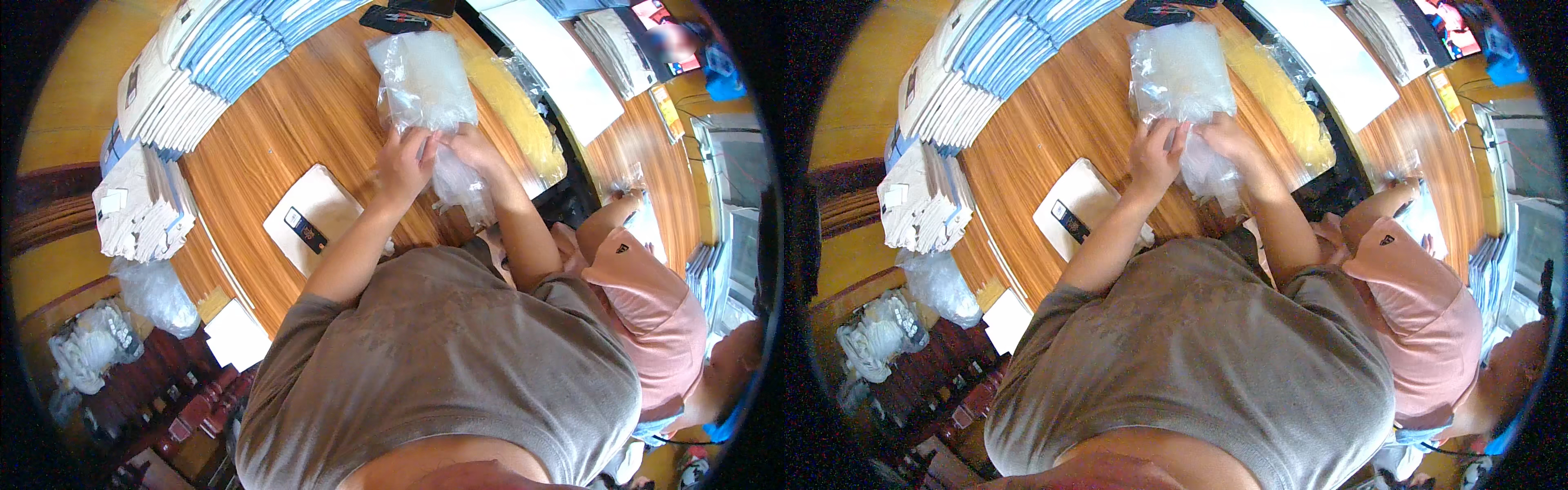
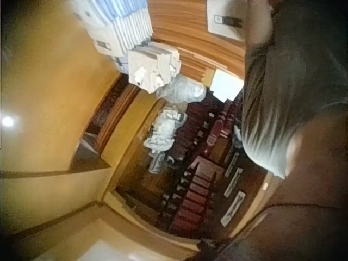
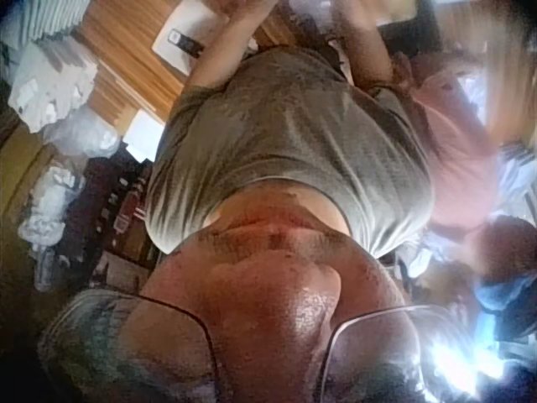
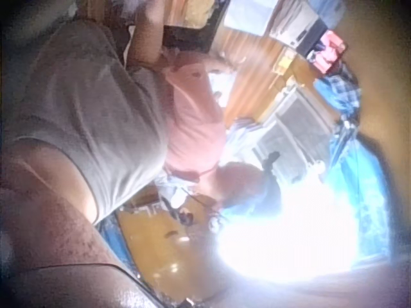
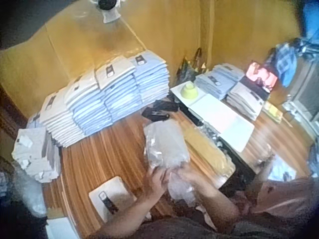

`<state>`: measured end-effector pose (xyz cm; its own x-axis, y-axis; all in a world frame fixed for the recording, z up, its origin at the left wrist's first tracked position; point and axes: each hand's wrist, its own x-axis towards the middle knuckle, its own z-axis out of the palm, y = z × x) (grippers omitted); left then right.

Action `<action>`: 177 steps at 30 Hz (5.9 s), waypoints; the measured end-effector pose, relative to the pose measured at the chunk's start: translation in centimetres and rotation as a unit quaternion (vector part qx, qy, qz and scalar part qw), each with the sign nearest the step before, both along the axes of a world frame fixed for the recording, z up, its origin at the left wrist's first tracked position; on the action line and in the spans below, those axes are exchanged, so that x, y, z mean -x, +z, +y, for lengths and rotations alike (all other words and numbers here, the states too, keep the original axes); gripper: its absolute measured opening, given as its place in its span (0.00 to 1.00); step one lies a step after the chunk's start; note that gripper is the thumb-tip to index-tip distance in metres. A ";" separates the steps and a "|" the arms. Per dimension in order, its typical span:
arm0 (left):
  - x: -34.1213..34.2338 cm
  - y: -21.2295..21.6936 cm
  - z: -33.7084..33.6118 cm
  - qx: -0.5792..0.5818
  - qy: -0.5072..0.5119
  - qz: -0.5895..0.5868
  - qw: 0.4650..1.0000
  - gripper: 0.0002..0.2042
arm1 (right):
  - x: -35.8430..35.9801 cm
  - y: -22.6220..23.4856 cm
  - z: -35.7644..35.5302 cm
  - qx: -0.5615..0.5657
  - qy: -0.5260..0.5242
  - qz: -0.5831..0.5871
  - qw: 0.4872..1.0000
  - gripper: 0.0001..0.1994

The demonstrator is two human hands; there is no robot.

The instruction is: The person packages folded shirts by placing each shirt into a clear plastic bag, sealing the bag, and pressing out the air by hand.

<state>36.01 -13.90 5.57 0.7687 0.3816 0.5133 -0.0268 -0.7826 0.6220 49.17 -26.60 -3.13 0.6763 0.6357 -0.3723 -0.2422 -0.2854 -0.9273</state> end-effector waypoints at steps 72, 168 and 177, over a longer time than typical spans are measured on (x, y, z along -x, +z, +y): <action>25.9 4.5 11.9 0.486 -0.013 -0.091 0.869 0.32 | 22.2 8.3 12.2 -0.253 0.244 0.355 0.867 0.14; 33.8 -9.8 23.5 0.617 0.067 0.083 0.780 0.24 | 12.1 -1.4 20.3 0.093 0.207 -0.031 0.973 0.32; 31.7 -10.9 21.8 0.630 0.273 -0.030 0.726 0.11 | 12.5 -1.1 21.0 0.118 0.254 -0.089 0.956 0.23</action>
